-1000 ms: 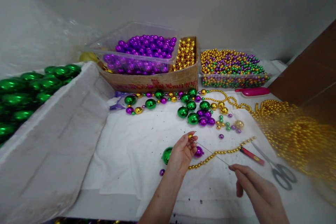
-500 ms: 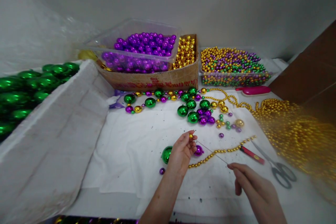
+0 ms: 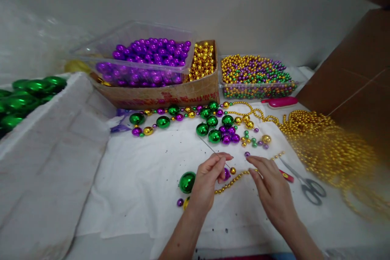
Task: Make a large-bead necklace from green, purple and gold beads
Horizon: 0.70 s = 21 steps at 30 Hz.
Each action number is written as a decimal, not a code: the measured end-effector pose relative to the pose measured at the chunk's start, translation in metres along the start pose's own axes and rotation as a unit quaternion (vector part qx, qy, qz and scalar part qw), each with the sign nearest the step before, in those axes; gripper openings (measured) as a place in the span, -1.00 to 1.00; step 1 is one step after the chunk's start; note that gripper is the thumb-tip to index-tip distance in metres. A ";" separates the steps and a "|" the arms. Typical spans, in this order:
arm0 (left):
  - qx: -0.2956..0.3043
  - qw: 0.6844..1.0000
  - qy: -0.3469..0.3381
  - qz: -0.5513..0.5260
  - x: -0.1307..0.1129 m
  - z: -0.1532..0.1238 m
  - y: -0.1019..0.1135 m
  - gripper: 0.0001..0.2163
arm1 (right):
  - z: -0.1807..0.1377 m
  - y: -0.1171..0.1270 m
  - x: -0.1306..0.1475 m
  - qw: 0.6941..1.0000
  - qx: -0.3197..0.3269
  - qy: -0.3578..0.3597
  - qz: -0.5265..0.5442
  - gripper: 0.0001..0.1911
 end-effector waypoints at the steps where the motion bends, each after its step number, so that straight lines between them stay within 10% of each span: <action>1: 0.010 1.000 -0.012 0.005 -0.005 0.000 -0.003 -0.80 | 0.002 -0.001 0.005 1.000 0.014 0.009 0.023 -0.73; 13: 0.047 0.998 -0.031 -0.012 -0.026 0.008 -0.011 -0.79 | 0.010 -0.010 -0.014 0.896 0.122 -0.206 0.373 -0.78; 17: 0.095 0.994 -0.014 0.045 -0.017 0.021 -0.014 -0.77 | 0.015 0.019 -0.025 0.871 0.027 -0.212 0.443 -0.83; 21: -0.019 0.990 -0.001 0.137 0.004 0.040 0.018 -0.78 | 0.002 0.028 -0.052 0.816 -0.002 -0.250 0.521 -0.85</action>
Point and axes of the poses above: each hand's wrist, its own z-axis towards the middle knuckle, its own y-axis out of the back of the hand, x = y × z, the point moved 7 cm from there along z, towards the middle knuckle, and after that the axes turned 6 degrees about z, right-handed, at the moved point
